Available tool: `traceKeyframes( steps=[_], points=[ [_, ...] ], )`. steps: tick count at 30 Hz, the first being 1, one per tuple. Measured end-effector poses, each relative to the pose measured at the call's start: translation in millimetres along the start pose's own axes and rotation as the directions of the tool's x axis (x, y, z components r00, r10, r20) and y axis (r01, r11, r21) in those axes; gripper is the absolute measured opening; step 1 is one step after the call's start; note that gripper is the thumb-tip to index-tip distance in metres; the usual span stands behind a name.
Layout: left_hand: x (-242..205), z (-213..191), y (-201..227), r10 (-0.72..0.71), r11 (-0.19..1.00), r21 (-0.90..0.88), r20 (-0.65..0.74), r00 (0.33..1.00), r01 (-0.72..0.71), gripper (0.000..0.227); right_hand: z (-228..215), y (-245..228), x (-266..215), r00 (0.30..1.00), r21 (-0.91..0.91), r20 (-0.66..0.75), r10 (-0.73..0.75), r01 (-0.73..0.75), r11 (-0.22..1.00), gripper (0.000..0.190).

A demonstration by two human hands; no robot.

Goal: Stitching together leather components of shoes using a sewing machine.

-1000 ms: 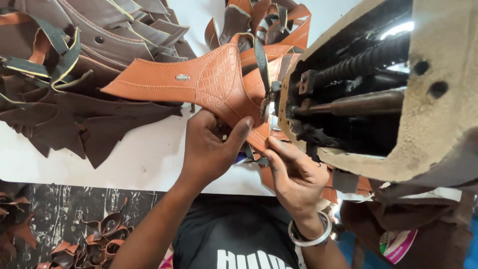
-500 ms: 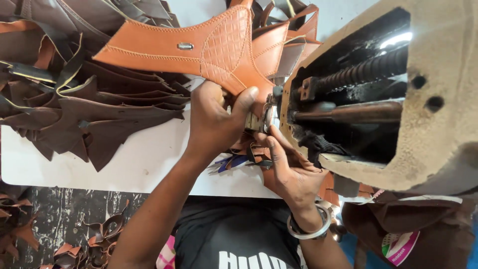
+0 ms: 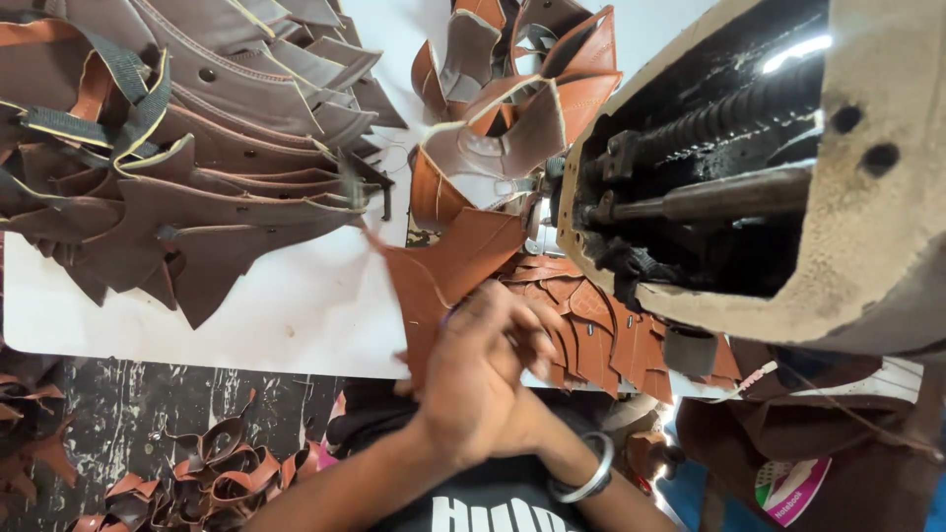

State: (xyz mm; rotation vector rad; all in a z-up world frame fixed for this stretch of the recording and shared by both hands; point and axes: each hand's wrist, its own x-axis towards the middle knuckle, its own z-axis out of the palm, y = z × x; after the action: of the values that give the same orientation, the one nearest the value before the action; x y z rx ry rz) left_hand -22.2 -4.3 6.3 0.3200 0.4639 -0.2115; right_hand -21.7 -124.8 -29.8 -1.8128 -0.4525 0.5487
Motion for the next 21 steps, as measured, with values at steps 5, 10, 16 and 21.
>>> traceKeyframes(
  steps=[5,10,16,21],
  points=[
    [-26.3,14.6,19.6,-0.036,0.547,0.786,0.364,0.931,-0.287,0.023,-2.1,2.8,-26.0,0.983,0.185,0.089,0.164,-0.178,0.966,0.042],
    [-28.7,29.1,50.9,0.026,-0.166,0.737,0.668,0.744,-0.655,0.024,-43.0,-16.0,-24.6,0.978,-0.023,0.039,-0.206,0.207,0.978,0.024],
    [-6.8,22.2,57.4,0.183,0.047,0.81,0.568,0.802,-0.584,0.009,-37.3,-5.4,-13.4,0.973,0.348,-0.218,0.075,0.006,0.937,0.012],
    [18.3,31.3,72.4,0.235,-0.011,0.933,0.351,0.906,-0.359,0.022,-14.0,-17.6,7.5,0.954,0.403,-0.237,0.183,-0.075,0.912,0.008]
  ],
)
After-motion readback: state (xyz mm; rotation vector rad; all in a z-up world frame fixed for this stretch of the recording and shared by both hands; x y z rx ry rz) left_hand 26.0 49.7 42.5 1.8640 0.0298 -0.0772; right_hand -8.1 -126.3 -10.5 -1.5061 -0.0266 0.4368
